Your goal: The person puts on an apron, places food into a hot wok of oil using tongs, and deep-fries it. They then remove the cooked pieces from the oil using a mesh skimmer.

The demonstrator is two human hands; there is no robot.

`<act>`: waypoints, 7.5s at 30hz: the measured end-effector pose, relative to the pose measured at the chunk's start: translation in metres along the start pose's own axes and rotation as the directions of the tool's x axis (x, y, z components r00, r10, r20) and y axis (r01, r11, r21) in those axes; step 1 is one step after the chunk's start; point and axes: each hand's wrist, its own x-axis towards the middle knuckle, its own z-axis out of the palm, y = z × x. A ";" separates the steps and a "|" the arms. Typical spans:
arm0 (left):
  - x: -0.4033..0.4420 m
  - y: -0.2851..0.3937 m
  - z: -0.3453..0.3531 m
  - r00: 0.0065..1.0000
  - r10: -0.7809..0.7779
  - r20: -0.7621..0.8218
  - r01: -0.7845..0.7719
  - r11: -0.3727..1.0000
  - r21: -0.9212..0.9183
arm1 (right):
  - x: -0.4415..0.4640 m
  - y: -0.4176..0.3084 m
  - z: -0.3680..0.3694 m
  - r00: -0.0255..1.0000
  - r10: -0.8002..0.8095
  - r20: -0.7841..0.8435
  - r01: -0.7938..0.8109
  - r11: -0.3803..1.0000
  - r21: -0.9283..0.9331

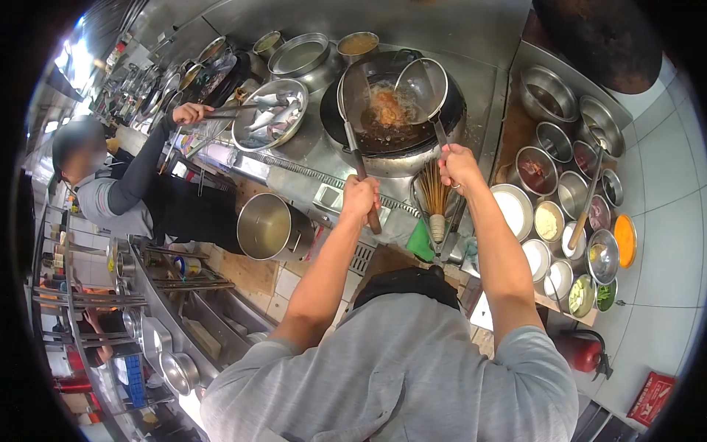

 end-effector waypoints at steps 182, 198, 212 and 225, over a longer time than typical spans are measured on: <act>-0.628 -0.196 -0.851 0.066 -0.473 -0.878 -0.251 0.844 -0.474 | -0.132 0.033 -0.045 0.993 -0.097 0.066 0.082 0.176 -0.981; -0.610 -0.155 -0.770 -0.557 0.027 -0.830 0.040 0.999 0.006 | -0.221 0.048 0.079 0.774 -0.420 0.473 0.439 -0.182 -0.880; -0.313 -0.090 -0.384 0.688 0.301 -0.661 -0.478 0.872 -0.100 | -0.328 -0.039 0.279 0.398 -0.054 0.916 0.780 -0.506 -0.369; -0.138 -0.016 -0.180 0.903 0.383 -0.194 -0.351 0.919 0.183 | -0.186 -0.120 0.155 0.474 -0.055 0.879 0.689 -0.599 -0.409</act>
